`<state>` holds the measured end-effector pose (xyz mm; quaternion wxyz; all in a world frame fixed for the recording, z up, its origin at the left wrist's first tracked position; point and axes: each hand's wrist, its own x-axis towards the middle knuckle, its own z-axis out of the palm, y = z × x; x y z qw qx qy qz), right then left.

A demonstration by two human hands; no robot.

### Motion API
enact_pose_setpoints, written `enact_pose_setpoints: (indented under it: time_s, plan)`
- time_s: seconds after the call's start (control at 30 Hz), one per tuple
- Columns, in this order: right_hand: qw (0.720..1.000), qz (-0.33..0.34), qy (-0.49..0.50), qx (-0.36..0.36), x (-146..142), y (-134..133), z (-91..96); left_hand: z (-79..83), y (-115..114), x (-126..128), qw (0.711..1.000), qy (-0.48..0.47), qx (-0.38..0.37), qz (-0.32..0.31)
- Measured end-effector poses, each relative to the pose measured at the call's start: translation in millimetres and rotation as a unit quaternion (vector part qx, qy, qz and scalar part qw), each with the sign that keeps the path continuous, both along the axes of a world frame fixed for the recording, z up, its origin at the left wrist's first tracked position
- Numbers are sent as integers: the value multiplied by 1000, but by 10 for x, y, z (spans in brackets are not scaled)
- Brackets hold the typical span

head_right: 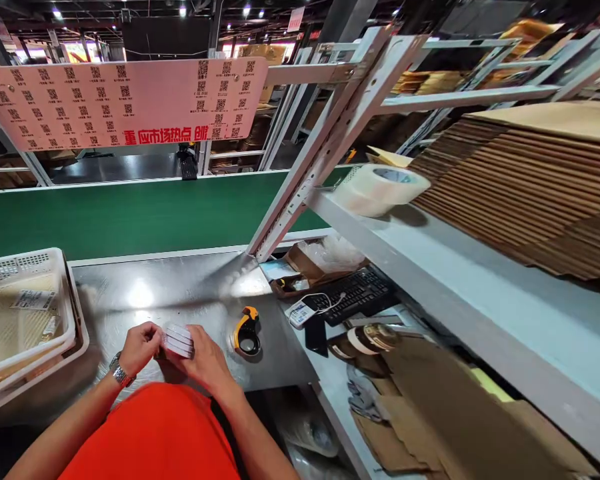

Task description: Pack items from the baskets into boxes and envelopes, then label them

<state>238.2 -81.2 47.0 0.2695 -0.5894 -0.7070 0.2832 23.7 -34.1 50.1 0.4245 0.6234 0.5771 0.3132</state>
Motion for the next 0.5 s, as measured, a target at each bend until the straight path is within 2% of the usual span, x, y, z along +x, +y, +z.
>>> enact_pose_setpoints:
  time_s: [0.1, 0.23, 0.33, 0.5]
  plan:
    - [995, 33, -94, 10, 77, 114, -68, -107, 42, -58, 997, 58, -19, -48]
    - [981, 82, -171, -50, 84, 245, -244, -292, 25, -139, 984, 148, -44, -90]
    - [978, 97, -175, -63, 76, 281, -363, -396, 5, -174, 969, 214, -40, -119]
    - [981, 103, -165, -10, 55, 263, -504, -479, -28, -135, 956, 263, -41, -122]
